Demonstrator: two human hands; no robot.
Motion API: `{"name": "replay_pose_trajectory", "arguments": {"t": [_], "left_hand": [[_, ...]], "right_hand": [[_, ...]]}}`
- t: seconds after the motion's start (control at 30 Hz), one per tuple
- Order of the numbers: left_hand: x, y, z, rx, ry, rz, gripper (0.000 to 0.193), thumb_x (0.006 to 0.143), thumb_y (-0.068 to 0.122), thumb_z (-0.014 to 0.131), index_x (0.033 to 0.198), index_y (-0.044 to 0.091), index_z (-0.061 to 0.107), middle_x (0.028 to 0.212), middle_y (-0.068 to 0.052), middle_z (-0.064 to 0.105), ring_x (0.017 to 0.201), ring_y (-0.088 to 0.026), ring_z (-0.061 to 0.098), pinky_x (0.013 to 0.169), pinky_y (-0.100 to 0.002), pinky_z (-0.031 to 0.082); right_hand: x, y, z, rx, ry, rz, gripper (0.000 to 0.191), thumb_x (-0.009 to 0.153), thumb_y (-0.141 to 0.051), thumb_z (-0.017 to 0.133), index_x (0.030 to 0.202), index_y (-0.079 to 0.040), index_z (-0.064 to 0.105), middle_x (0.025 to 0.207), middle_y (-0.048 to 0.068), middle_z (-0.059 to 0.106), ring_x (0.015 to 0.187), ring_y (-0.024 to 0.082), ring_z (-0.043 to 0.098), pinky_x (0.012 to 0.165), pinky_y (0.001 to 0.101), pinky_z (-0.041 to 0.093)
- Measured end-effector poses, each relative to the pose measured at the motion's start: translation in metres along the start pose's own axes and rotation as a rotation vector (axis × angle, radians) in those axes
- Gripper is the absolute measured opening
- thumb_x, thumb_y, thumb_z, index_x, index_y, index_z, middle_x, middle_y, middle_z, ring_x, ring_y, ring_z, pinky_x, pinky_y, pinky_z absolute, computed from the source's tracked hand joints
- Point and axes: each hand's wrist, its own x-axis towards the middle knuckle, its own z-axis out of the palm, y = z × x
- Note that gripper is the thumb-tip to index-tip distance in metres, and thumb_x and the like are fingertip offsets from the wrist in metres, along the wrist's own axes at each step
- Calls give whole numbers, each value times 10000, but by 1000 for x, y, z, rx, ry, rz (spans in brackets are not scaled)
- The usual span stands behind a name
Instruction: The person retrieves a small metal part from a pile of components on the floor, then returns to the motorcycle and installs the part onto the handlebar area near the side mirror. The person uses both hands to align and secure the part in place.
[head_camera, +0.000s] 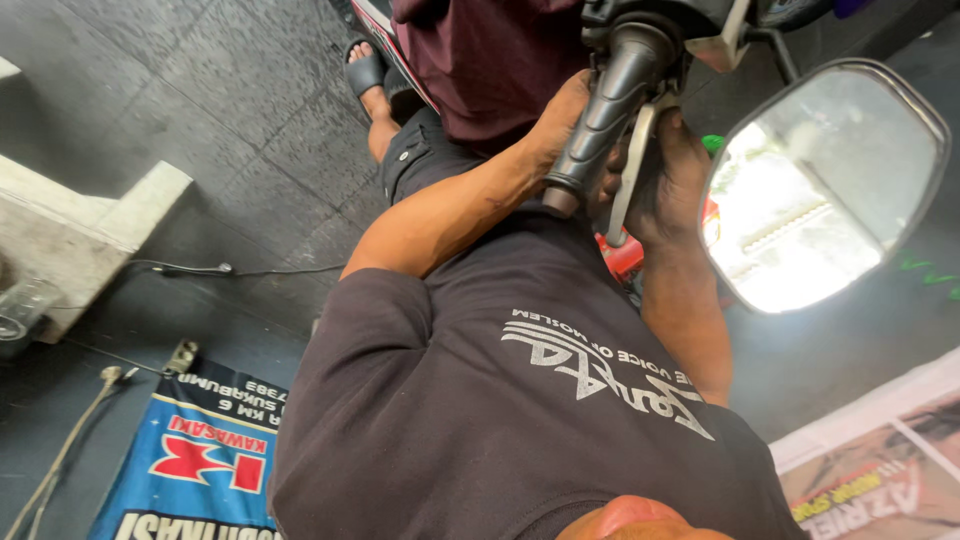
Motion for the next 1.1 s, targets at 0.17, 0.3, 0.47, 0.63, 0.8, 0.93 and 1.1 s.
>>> {"name": "replay_pose_trajectory", "arguments": {"t": [0.17, 0.3, 0.47, 0.63, 0.8, 0.93, 1.1], "left_hand": [[0, 4, 10, -38, 23, -36, 176, 933, 146, 735, 1027, 23, 653, 793, -46, 700, 640, -113, 667, 566, -287, 565], [2, 4, 14, -81, 43, -69, 160, 933, 122, 729, 1029, 1, 688, 879, -44, 733, 775, -115, 688, 720, -295, 575], [3, 8, 4, 95, 40, -47, 85, 939, 97, 715, 983, 33, 681, 764, 13, 628, 657, -74, 533, 596, -270, 438], [0, 11, 0, 160, 16, -36, 44, 962, 74, 690, 977, 33, 687, 783, 13, 637, 687, -79, 545, 638, -280, 463], [1, 11, 3, 134, 11, 9, 25, 982, 77, 680, 994, 55, 678, 766, 33, 607, 673, -60, 509, 618, -263, 430], [1, 7, 0, 110, 9, 8, 30, 990, 67, 686, 1015, 57, 672, 801, 33, 623, 704, -62, 527, 645, -265, 444], [1, 7, -9, 159, -50, 70, 28, 1000, 33, 662, 1026, 29, 670, 776, 20, 604, 690, -77, 521, 642, -280, 440]], "right_hand": [[-6, -10, 15, -117, 1, -70, 426, 1113, -383, 574, 1230, 21, 638, 935, 149, 687, 679, 234, 656, 593, 346, 525], [-4, -4, 33, -175, 162, -150, 403, 1085, -343, 528, 1229, 14, 646, 1079, 134, 698, 943, 224, 705, 823, 324, 585], [-2, 14, 42, -463, 273, -333, 442, 1141, -419, 505, 1115, 0, 643, 947, 71, 657, 810, 153, 632, 731, 304, 521], [-2, 18, 43, -559, 281, -409, 489, 1159, -453, 515, 1124, 21, 630, 880, 84, 641, 718, 154, 613, 650, 292, 496], [-5, 8, 46, -622, 187, -412, 578, 1103, -541, 538, 1132, 27, 639, 896, 86, 654, 718, 174, 642, 653, 322, 526], [-1, 10, 43, -610, 178, -433, 599, 1099, -568, 552, 1141, 24, 632, 915, 79, 654, 733, 160, 633, 633, 285, 509], [0, 16, 42, -579, 191, -431, 587, 1113, -567, 529, 1163, 8, 634, 926, 46, 633, 733, 121, 602, 646, 256, 466]]}}
